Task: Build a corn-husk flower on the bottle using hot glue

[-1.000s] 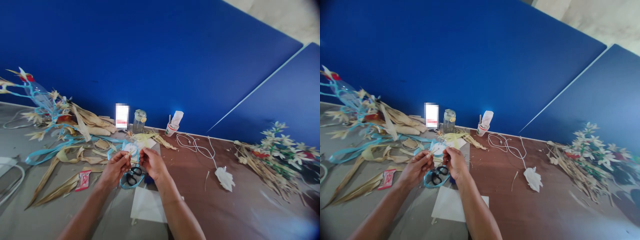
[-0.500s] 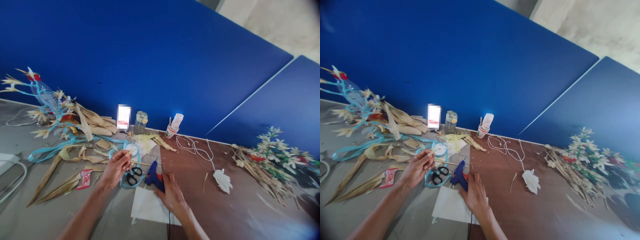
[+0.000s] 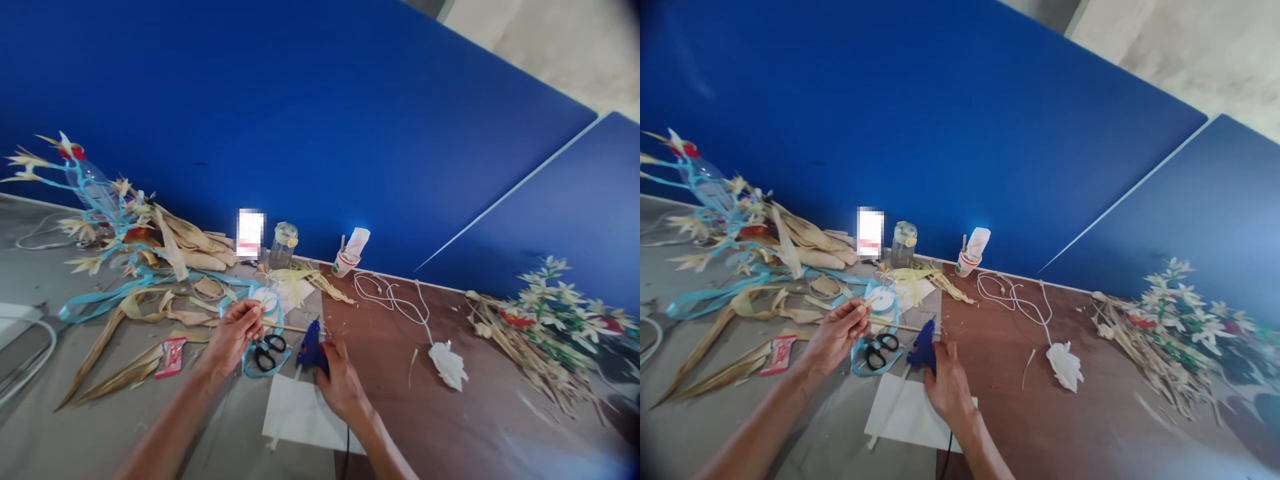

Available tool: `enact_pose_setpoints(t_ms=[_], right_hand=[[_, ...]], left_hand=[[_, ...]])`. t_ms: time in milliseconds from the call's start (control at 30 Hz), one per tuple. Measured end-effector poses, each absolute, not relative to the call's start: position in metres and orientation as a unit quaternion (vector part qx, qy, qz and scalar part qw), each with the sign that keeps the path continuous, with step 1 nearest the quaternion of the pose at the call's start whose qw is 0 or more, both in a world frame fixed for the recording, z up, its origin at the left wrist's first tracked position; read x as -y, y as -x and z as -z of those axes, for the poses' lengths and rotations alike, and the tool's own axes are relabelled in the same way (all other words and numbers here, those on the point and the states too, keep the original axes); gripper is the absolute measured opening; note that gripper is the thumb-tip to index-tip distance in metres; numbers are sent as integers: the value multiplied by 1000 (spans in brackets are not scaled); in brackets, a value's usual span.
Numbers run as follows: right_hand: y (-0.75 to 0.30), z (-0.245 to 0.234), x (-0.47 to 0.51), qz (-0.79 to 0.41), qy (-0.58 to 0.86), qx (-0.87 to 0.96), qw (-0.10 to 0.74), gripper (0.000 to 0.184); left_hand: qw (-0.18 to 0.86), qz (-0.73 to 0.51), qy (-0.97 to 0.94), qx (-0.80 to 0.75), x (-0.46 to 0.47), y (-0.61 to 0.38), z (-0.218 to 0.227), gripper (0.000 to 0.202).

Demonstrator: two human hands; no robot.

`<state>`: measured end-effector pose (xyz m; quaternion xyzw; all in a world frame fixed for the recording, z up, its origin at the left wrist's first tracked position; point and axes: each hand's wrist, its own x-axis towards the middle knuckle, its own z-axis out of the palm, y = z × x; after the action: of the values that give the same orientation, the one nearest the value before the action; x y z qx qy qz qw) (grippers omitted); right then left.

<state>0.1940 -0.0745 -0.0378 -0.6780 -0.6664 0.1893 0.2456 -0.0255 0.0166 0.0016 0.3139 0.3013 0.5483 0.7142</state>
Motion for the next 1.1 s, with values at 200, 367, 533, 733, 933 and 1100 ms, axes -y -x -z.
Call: enact_pose_setpoints(t_ms=[200,367,533,733,933,1100], right_hand=[[-209,13,74,-360,623,572,395,32],[-195,-2,64,-376,596,557,440,31],[-184,17,58,-203,614,662,379,35],[-181,39,69,-189,682,678,199,37],[-186,15,63,-229,654,705,150,49],[-170,-17,32,-327,609,631,352,21]], left_hand=[[717,-546,-300,-313,-19,25,3,18],[717,-544,-297,-320,-20,26,3,17],[719,-551,-295,-305,-20,29,3,14],[719,-554,-294,-299,-17,27,-1,16],[720,-549,-302,-298,-16,25,-2,18],[725,-542,-295,-306,-17,23,0,18]])
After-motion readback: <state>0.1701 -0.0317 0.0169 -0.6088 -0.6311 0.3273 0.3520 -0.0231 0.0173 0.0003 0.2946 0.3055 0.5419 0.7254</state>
